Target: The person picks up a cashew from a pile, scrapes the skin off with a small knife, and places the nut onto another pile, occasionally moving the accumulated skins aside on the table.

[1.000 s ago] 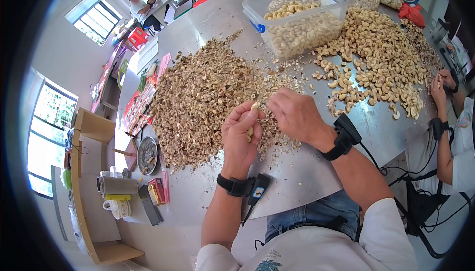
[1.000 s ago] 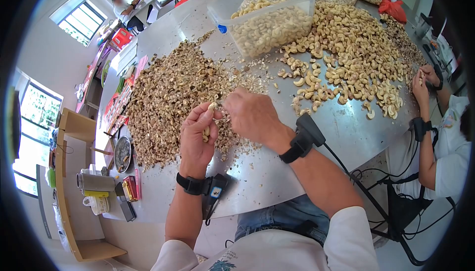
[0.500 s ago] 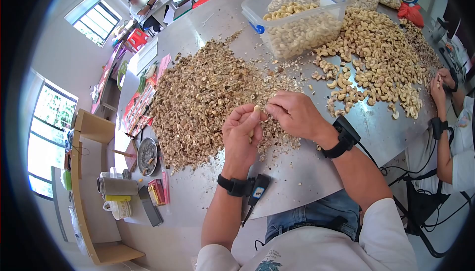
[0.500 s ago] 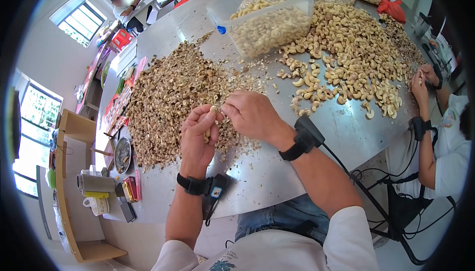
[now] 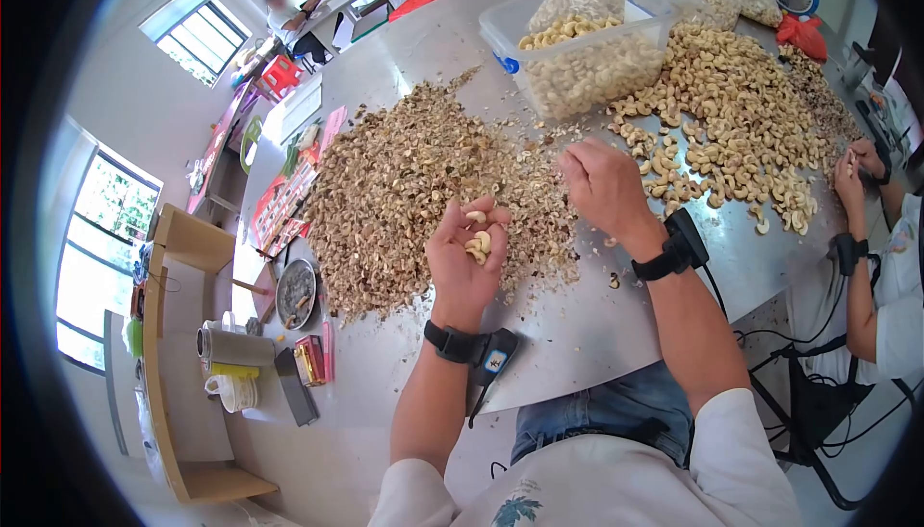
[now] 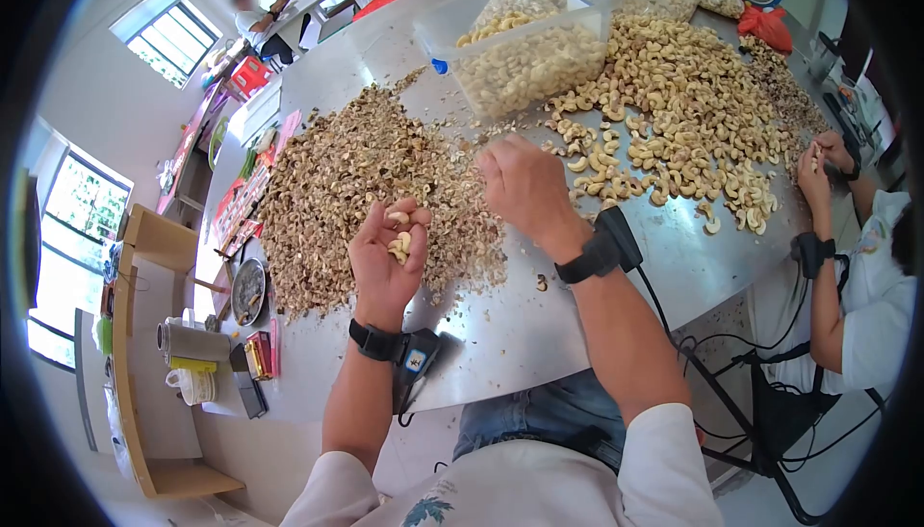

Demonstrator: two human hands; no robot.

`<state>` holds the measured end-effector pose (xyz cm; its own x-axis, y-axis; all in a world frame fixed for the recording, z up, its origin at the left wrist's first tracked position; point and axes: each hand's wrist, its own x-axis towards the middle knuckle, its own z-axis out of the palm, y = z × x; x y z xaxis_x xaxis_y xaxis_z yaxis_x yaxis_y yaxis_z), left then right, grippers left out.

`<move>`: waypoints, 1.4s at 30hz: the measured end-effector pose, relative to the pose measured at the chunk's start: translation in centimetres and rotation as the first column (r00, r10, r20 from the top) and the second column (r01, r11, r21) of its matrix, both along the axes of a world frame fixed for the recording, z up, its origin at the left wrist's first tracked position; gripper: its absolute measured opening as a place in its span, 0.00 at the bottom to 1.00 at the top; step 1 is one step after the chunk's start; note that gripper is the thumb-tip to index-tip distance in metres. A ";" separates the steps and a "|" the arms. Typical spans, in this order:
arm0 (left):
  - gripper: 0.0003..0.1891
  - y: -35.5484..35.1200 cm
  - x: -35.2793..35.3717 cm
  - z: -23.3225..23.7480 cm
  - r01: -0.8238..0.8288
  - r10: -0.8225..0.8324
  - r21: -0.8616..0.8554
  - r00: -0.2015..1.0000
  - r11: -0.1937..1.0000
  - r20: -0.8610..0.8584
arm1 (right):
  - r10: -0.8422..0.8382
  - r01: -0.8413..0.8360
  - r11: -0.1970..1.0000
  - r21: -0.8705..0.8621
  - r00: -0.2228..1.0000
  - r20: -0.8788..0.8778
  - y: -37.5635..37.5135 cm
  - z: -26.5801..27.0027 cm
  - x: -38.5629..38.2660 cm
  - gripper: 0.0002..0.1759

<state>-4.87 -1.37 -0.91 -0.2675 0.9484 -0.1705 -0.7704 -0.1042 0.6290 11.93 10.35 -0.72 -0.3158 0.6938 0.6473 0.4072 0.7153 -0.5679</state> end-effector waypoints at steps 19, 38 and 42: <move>0.13 10.7 -6.1 20.7 -0.063 0.245 0.367 0.845 0.928 -0.475 | -0.429 0.458 0.888 0.023 0.847 -0.315 5.4 0.9 9.9 0.10; 0.13 8.9 2.8 12.1 0.095 0.061 0.115 0.447 0.989 -0.892 | -0.566 0.565 0.824 -0.042 0.821 -0.070 6.6 -0.7 12.0 0.11; 0.09 1.9 1.9 6.9 0.287 -0.154 0.112 0.758 0.951 -0.633 | -0.445 0.444 0.871 -0.210 0.894 0.041 6.3 -0.5 11.3 0.10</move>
<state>-2.93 0.56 6.01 -0.0305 0.9890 0.1447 -0.2458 -0.1477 0.9580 23.23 16.68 -1.19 0.0627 0.8782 0.4741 0.6488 0.3251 -0.6880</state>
